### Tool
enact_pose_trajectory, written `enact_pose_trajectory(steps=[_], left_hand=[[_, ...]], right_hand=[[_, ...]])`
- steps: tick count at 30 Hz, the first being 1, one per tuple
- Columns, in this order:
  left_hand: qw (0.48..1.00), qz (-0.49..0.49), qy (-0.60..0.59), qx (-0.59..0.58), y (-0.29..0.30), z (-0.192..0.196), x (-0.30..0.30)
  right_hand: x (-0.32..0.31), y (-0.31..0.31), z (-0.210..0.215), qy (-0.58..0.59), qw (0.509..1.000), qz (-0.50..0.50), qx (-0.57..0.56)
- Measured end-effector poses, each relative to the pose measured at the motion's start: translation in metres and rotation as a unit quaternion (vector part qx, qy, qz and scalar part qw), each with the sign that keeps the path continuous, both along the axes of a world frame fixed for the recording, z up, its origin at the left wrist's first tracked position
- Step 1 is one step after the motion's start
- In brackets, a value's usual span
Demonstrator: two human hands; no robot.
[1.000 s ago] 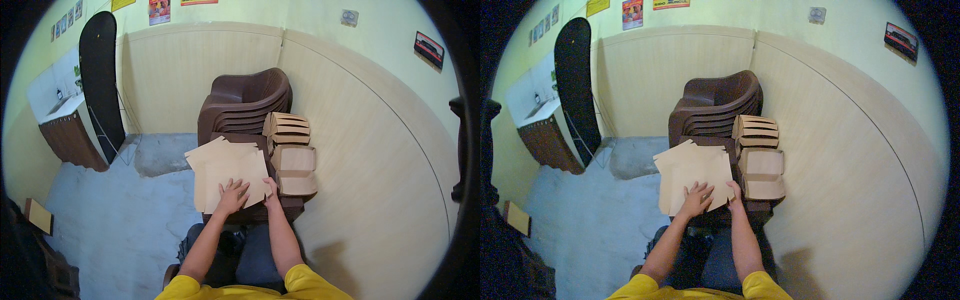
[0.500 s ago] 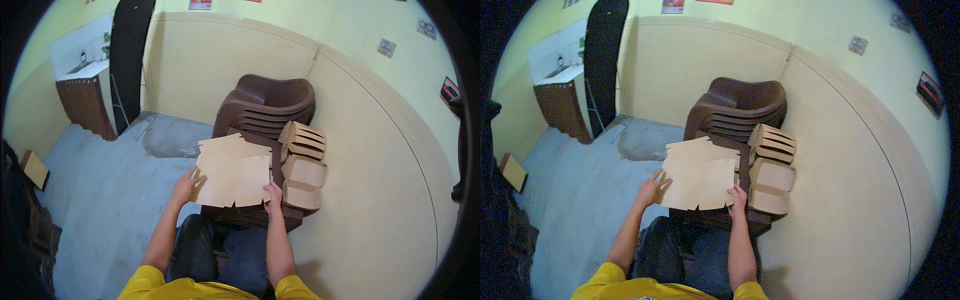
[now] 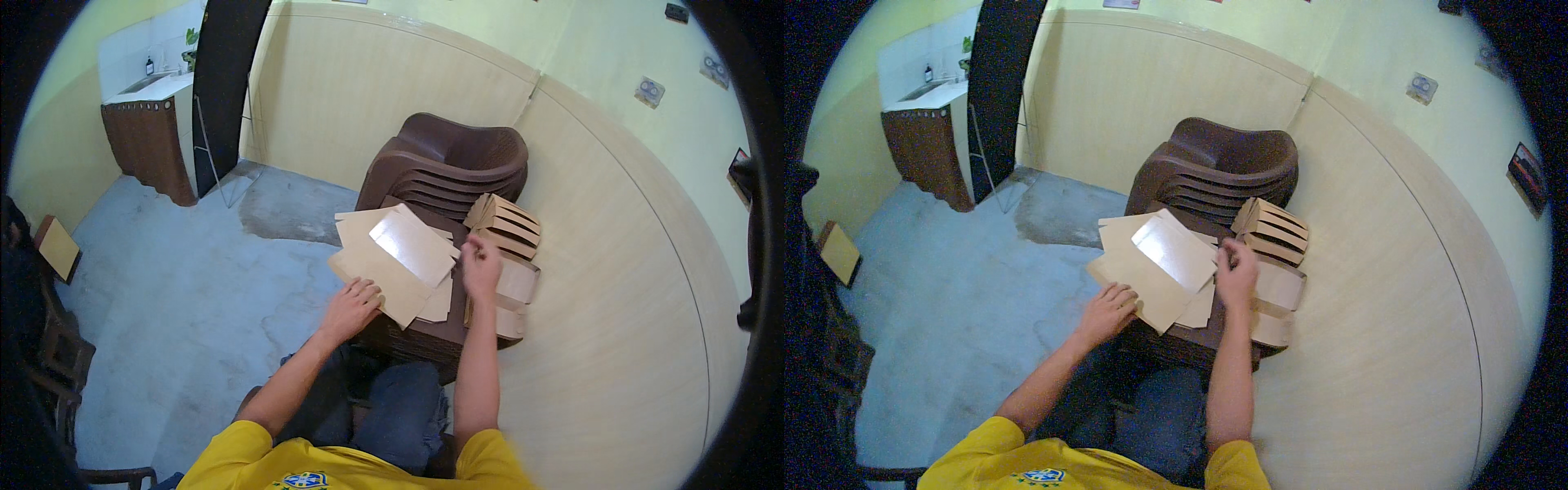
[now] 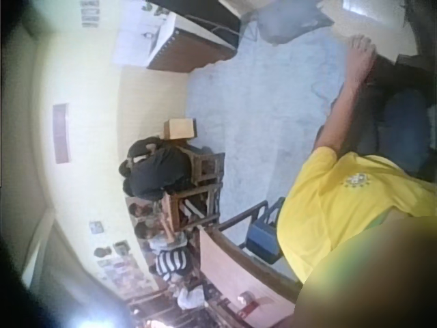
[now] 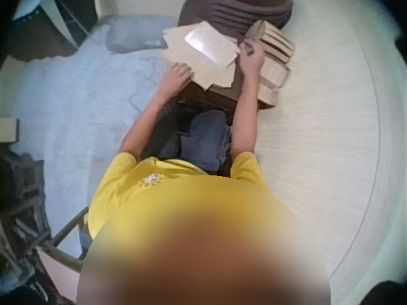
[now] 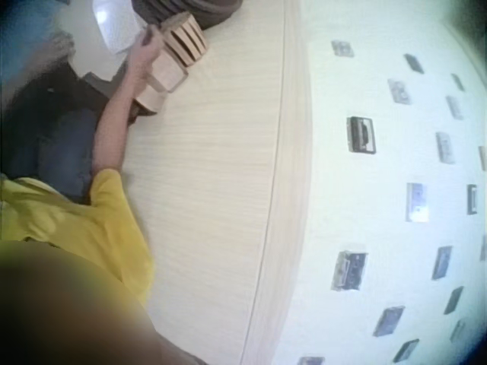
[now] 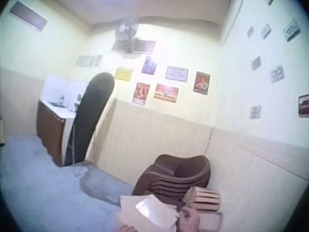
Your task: The person assembles flat cardboard pieces into small rectangular boxes by folding and interlocking tabs. Completed boxes are stacked on a brown plastic chair beside the work area.
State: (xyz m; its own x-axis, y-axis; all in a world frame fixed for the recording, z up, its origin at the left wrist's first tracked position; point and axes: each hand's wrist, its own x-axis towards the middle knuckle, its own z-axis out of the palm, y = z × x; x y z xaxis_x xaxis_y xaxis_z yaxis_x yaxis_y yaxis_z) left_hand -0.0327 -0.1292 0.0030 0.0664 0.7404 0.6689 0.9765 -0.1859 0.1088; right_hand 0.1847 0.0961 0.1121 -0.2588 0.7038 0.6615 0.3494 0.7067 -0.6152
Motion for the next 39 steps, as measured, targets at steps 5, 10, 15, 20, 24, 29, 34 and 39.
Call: enact_pose_trajectory(steps=[5,10,15,20,24,29,34,39], left_hand=[[0.993,0.006,-0.032,-0.113,0.036,-0.011,0.039],[0.994,0.035,-0.077,-0.067,0.028,-0.016,0.058],[0.993,0.040,-0.106,-0.014,0.023,-0.023,0.069],[0.992,0.061,-0.103,-0.040,0.030,-0.021,0.072],[0.988,0.068,-0.111,-0.084,0.048,-0.015,0.063],[0.980,0.020,-0.132,-0.146,0.083,-0.012,0.036],[0.981,-0.011,-0.163,-0.107,0.098,-0.014,0.023],[0.976,-0.017,-0.187,-0.114,0.102,-0.016,0.021]], right_hand=[[0.007,-0.066,-0.063,-0.136,0.987,0.079,0.024],[0.019,-0.092,-0.117,-0.087,0.971,-0.088,-0.204],[0.007,-0.111,-0.138,0.005,0.961,-0.115,-0.251],[-0.006,-0.119,-0.128,-0.035,0.968,-0.195,-0.155],[-0.013,-0.104,-0.114,-0.032,0.956,-0.200,-0.214],[-0.021,-0.071,-0.108,-0.086,0.943,-0.197,-0.255],[-0.025,-0.054,-0.138,0.088,0.960,-0.039,-0.263],[-0.013,-0.058,-0.154,0.115,0.962,0.044,-0.245]])
